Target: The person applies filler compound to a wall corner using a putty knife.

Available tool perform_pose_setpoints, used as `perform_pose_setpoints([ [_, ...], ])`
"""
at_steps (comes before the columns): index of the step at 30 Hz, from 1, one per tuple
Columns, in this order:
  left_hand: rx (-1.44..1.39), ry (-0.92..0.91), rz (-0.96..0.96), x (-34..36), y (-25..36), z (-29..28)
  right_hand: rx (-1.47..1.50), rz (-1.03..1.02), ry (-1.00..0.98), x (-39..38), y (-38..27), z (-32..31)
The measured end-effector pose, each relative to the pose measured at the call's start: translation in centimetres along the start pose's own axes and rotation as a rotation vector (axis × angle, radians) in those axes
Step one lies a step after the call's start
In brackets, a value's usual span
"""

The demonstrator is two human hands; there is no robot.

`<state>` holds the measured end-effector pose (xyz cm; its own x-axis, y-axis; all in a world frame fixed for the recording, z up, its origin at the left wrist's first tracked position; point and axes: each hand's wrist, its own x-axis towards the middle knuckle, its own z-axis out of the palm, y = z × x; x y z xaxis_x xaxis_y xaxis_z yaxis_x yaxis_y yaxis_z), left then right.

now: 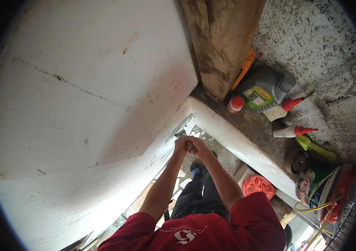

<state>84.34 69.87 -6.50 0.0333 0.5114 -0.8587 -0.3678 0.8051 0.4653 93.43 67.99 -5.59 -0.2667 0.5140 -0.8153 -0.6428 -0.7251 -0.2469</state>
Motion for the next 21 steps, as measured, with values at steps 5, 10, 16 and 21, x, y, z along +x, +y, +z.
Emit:
perform_pose_setpoints([
  [5, -0.025, 0.052, -0.014, 0.0, 0.4, 0.3, 0.098, 0.059, -0.074, -0.1, 0.1, 0.1],
  [10, -0.003, 0.014, 0.044, 0.9, -0.4, -0.3, -0.020, -0.012, -0.087, -0.7, -0.1, 0.1],
  [16, -0.149, -0.059, -0.094, 1.5, -1.0, -2.5, -0.275, -0.038, -0.011, -1.4, 0.4, 2.0],
  [21, -0.381, -0.309, -0.193, -0.1, -1.4, -5.7, -0.434, -0.176, -0.021, -2.8, 3.0, 3.1],
])
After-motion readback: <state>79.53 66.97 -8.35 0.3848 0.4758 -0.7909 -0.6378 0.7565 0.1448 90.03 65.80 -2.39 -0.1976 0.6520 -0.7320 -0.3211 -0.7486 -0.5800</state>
